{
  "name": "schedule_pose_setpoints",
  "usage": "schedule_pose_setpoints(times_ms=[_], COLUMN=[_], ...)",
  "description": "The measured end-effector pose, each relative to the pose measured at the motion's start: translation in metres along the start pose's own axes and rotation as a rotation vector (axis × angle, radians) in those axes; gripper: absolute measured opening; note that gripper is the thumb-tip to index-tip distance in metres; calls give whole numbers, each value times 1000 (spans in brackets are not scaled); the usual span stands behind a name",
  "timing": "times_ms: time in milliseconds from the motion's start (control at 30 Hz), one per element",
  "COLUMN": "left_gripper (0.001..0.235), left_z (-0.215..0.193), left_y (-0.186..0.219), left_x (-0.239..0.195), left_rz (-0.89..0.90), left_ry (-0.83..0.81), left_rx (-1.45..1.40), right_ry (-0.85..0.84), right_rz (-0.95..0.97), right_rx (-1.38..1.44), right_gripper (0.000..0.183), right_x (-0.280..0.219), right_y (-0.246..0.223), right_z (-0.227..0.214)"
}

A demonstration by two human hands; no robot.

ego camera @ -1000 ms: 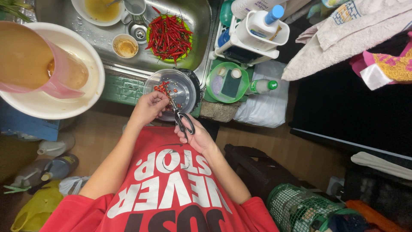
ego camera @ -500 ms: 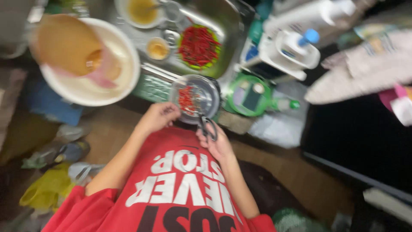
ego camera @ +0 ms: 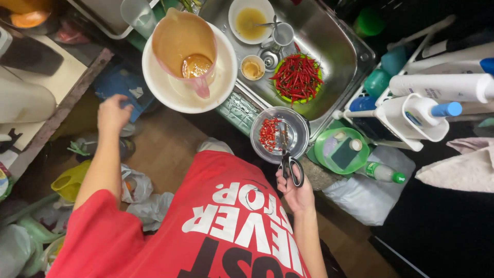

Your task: Cutting red chilies into a small bowl using scissors over a kitchen sink

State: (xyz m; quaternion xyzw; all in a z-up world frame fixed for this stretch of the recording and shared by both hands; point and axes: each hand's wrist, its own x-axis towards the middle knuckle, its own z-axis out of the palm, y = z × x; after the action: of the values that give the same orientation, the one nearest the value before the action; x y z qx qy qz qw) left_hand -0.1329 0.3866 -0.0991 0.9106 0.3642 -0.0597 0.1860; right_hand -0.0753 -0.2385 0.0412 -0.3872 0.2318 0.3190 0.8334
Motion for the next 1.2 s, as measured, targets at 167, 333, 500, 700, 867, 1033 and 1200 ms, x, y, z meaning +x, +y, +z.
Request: schedule_pose_setpoints(times_ms=[167,333,500,700,867,1033,1200], left_gripper=[40,41,36,22,22,22,12], left_z=[-44,-27,-72,-17,104,183,182], left_y=[14,64,232,372,448,473,490], left_x=[-8,-70,-178,-126,-30,33,28], left_rz=[37,192,321,779,621,561,657], left_ry=[82,-154,-670,-380,-309,-305,-297], left_rx=[-79,36,-510,-658,-567,-340,-223], right_ry=[34,85,68,98,152,214,237], right_rz=[13,-70,-90,-120,-142,-153,-130], right_rx=[63,71,25,-18,-11,-3,187], right_gripper=[24,24,27,36,43,49,57], right_x=[-1,-5,-4,-9,-17,-21,-22], right_y=[-2,8,22,23,20,17,23], right_z=[2,3,-4,10,35,53,52])
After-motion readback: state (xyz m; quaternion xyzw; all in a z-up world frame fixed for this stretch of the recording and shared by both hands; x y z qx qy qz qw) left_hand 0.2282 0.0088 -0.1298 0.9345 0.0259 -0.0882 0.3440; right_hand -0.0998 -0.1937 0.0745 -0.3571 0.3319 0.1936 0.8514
